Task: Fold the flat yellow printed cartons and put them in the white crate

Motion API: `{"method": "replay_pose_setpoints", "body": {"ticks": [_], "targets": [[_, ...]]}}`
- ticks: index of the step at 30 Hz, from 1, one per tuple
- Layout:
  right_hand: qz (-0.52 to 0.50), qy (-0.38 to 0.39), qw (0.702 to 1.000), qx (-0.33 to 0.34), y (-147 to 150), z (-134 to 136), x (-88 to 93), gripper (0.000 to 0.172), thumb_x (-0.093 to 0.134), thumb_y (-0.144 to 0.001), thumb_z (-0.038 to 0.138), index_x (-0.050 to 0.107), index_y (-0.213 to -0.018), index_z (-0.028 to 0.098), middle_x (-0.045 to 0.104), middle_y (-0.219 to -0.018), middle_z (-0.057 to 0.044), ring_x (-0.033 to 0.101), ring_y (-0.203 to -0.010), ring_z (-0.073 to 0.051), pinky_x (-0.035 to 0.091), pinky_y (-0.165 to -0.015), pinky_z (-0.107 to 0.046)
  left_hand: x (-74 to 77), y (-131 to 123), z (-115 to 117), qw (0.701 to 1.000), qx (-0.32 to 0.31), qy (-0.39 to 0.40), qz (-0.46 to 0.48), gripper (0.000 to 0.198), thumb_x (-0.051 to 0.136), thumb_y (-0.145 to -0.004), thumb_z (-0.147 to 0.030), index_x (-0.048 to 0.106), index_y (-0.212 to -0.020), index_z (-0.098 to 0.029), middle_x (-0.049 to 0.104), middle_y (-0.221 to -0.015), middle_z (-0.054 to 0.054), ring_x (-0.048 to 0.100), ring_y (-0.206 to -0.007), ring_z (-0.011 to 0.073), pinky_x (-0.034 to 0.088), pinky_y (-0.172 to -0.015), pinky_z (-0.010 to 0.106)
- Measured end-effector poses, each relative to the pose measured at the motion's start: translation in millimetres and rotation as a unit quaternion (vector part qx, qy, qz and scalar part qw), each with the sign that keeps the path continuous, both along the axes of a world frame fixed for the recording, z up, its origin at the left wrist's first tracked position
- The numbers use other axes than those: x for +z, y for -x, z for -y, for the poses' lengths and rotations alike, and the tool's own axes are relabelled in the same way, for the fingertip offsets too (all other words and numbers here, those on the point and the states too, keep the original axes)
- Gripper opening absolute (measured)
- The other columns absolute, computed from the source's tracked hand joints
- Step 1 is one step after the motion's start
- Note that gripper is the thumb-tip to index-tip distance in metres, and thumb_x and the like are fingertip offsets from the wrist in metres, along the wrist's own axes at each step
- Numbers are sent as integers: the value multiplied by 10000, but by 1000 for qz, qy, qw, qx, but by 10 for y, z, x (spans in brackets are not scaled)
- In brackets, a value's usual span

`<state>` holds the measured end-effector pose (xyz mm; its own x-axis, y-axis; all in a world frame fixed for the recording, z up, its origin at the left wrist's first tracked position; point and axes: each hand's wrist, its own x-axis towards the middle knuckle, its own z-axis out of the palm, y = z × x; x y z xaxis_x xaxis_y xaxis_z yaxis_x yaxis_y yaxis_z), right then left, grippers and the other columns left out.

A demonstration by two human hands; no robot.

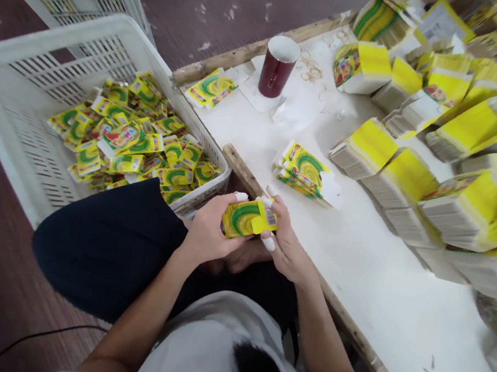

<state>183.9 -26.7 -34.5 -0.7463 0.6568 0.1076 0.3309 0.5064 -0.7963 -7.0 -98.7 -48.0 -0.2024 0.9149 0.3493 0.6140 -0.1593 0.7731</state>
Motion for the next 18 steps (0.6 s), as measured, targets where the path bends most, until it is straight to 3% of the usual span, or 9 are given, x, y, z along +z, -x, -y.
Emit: {"method": "replay_pose_setpoints", "body": {"ticks": [5, 7, 9, 11, 14, 16, 18], "targets": [[1, -15, 999, -38, 123, 35, -40, 582, 403, -1009, 259, 203, -1554, 210, 370, -1556, -195, 360, -1478, -304, 343, -1199, -548, -51, -13, -6, 1000, 15, 5, 9, 636, 853, -684, -353, 570, -1230, -188, 716, -1148, 109, 714, -1046, 273, 581, -952, 409], [-8, -27, 998, -64, 152, 17, -44, 637, 477, -987, 307, 208, -1552, 191, 429, -1513, -203, 428, -1430, -314, 397, -1166, -537, -69, 17, -25, 998, 28, 2, 54, 638, 870, -664, -360, 577, -1209, -202, 707, -1122, 91, 712, -1028, 262, 583, -938, 396], [-8, -53, 995, -83, 121, -75, -6, 674, 576, -944, 370, 282, -1522, 185, 486, -1468, -198, 483, -1383, -321, 442, -1130, -519, -82, 86, -56, 986, 89, -41, 135, 692, 859, -682, -369, 523, -1270, -225, 677, -1149, 80, 696, -1065, 250, 575, -949, 387], [9, -87, 990, -112, 16, -258, 66, 573, 618, -917, 374, 427, -1429, 203, 564, -1396, -172, 543, -1314, -315, 469, -1096, -509, -92, 178, -93, 953, 197, -106, 205, 807, 837, -707, -362, 399, -1376, -253, 595, -1304, 103, 612, -1243, 254, 510, -1060, 411], [60, -126, 969, -202, -228, -640, 141, 302, 592, -908, 308, 583, -1198, 223, 672, -1191, -127, 634, -1131, -293, 520, -993, -493, -124, 278, -134, 907, 324, -119, 241, 969, 835, -692, -328, 234, -1450, -268, 326, -1581, 159, 302, -1518, 255, 278, -1239, 459], [96, -137, 948, -271, -369, -884, 115, 253, 599, -878, 289, 588, -1118, 209, 680, -1093, -123, 646, -1027, -292, 545, -900, -475, -166, 282, -148, 902, 339, -78, 255, 990, 844, -678, -319, 225, -1447, -250, 231, -1628, 189, 209, -1554, 273, 212, -1258, 489], [146, -136, 928, -314, -445, -1056, 31, 261, 632, -839, 277, 585, -1081, 190, 663, -1055, -139, 632, -980, -304, 540, -859, -470, -222, 249, -160, 902, 322, -46, 282, 920, 840, -693, -336, 283, -1416, -221, 297, -1593, 213, 288, -1520, 309, 274, -1228, 521]]}}
